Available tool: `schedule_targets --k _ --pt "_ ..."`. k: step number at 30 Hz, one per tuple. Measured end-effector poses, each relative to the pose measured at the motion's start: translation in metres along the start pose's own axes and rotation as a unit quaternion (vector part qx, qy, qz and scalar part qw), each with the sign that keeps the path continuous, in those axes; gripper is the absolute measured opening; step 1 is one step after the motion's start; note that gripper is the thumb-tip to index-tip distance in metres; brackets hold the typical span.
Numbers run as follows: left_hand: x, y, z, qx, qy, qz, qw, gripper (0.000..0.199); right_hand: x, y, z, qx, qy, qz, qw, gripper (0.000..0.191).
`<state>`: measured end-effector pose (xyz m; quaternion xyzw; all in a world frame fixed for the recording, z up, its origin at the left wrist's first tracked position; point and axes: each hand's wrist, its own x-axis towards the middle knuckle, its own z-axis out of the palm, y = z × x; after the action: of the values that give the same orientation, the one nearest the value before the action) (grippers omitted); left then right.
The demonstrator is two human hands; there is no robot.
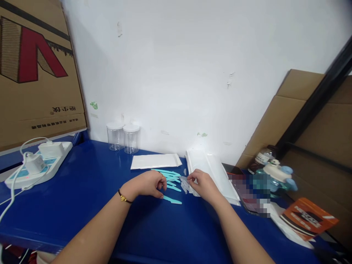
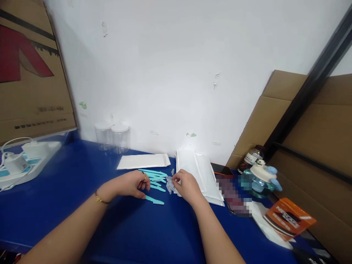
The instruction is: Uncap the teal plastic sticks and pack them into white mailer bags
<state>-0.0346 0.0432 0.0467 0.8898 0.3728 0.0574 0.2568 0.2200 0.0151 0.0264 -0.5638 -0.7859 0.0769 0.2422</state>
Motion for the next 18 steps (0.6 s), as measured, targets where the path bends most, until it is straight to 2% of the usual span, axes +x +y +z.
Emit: schedule_targets --k 5,9,13,18 --pt "0.004 0.000 0.007 0.020 -0.003 0.008 1.000 0.027 -0.004 -0.015 0.009 -0.057 -0.021 -0.023 0.998 0.019" --pt "0.006 -0.003 0.013 -0.005 -0.033 0.001 0.999 0.016 -0.002 -0.020 0.019 -0.113 -0.021 -0.020 0.993 0.008" --pt "0.005 -0.002 0.015 -0.006 -0.028 -0.010 1.000 0.014 0.000 -0.018 0.023 -0.102 -0.027 -0.017 0.994 0.006" --pt "0.003 0.000 0.011 -0.014 -0.028 0.009 0.999 0.009 0.000 -0.012 0.019 -0.065 0.004 -0.006 0.998 0.008"
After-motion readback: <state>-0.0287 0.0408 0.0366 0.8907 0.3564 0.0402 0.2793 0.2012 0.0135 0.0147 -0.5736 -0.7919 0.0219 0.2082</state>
